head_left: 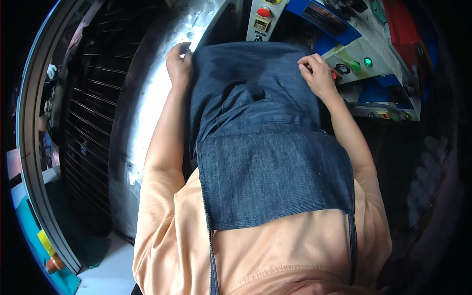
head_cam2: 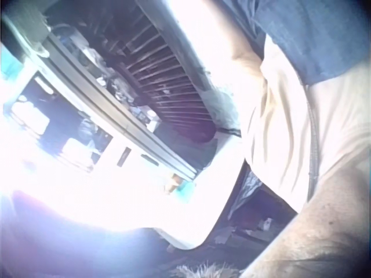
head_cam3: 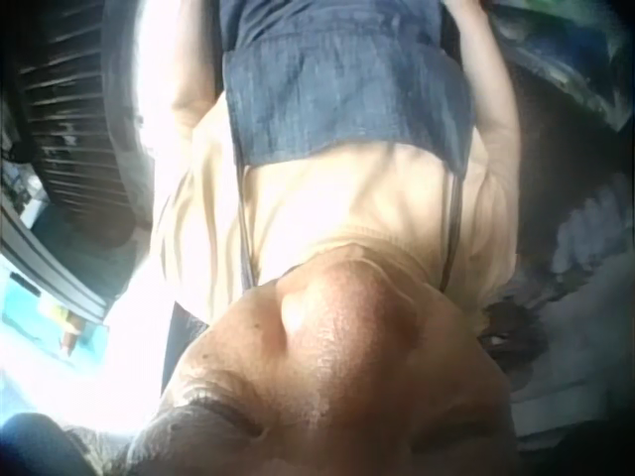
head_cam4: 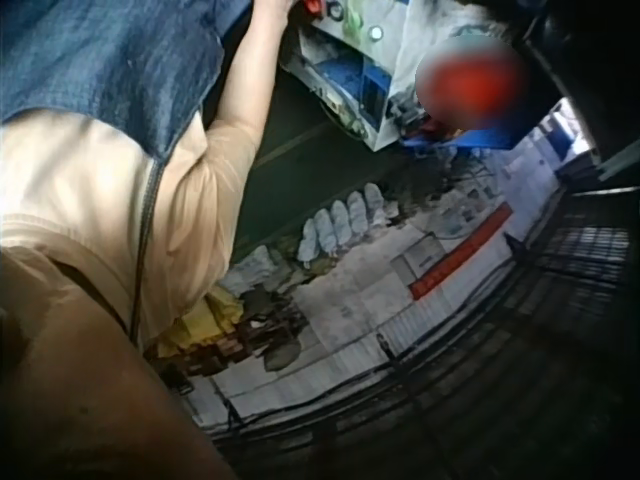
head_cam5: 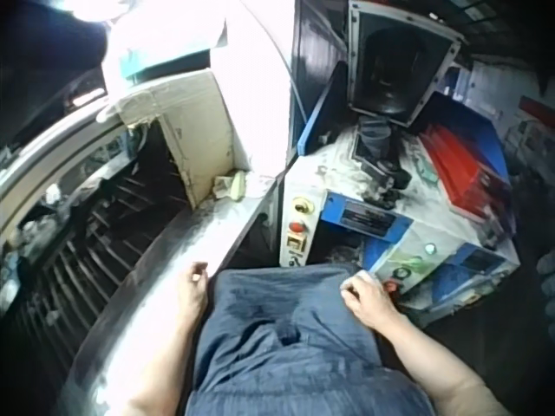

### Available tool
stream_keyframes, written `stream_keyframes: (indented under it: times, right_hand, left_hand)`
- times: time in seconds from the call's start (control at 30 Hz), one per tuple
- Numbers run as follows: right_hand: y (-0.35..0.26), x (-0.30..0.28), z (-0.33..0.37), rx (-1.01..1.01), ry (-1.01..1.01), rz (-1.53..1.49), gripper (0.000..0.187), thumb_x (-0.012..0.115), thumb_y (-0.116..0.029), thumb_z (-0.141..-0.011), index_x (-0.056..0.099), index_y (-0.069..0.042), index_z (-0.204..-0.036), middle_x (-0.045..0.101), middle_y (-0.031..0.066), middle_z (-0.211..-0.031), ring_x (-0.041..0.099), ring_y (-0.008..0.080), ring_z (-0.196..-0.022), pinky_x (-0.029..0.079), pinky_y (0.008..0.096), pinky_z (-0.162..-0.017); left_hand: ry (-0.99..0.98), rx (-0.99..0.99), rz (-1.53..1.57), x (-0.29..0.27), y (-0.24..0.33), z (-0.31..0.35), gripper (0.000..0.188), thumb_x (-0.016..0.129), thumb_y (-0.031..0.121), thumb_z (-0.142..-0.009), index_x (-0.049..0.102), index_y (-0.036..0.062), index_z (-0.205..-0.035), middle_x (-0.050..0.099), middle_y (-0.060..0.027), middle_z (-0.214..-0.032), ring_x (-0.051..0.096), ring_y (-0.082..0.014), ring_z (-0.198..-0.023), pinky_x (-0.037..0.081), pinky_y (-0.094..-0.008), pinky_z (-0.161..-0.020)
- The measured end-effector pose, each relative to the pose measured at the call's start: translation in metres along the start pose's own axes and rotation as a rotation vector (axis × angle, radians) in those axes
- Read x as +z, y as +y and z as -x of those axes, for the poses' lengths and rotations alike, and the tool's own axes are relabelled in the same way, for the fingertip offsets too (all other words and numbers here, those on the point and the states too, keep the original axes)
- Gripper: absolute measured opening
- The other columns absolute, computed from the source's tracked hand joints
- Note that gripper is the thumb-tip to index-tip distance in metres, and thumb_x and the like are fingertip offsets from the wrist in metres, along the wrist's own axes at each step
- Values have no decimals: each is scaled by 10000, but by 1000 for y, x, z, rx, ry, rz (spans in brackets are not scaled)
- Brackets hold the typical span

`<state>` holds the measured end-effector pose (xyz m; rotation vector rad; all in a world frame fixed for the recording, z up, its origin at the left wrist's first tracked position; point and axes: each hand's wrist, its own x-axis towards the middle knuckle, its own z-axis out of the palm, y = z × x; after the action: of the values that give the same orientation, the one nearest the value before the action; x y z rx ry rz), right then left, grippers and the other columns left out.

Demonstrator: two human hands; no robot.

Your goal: The person repeatedly picks up black shoes from a conveyor belt, places them on a machine, and rubs the shoe surface with their hands. They handle the shoes one at a time, inspecting and rubbing them before returning them to the belt.

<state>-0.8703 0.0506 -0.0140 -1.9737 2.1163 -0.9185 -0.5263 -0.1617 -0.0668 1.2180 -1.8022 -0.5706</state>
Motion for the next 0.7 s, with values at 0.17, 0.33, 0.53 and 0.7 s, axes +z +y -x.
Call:
stream_keyframes:
  times: [0.17,0.33,0.53,0.7]
  right_hand:
    - [-16,16,13,10,118,118,216,739,-234,-836,683,-110,-1004,578,89,-1040,550,307,-1013,433,422,-936]
    - [-11,20,15,19,178,66,187,727,-189,-816,685,-118,-984,581,87,-1023,551,304,-997,424,420,-934]
    - [-8,20,17,19,226,39,162,712,-159,-801,689,-124,-957,593,79,-991,559,303,-983,436,418,-915]
    - [-7,22,15,12,243,0,152,709,-156,-800,688,-132,-949,590,79,-984,561,304,-978,440,417,-902]
  left_hand:
    - [-572,230,166,48,96,22,179,711,64,-855,704,31,-1031,700,-124,-993,686,-232,-924,533,-337,-859]
    - [-775,62,139,113,117,49,206,744,126,-824,725,10,-993,725,-160,-973,707,-260,-926,539,-350,-857]
    - [-738,28,166,130,112,57,211,747,140,-815,728,19,-987,718,-160,-978,704,-283,-923,544,-355,-844]
    - [-686,155,118,130,116,62,186,735,151,-816,728,48,-971,699,-146,-985,683,-318,-946,533,-388,-856]
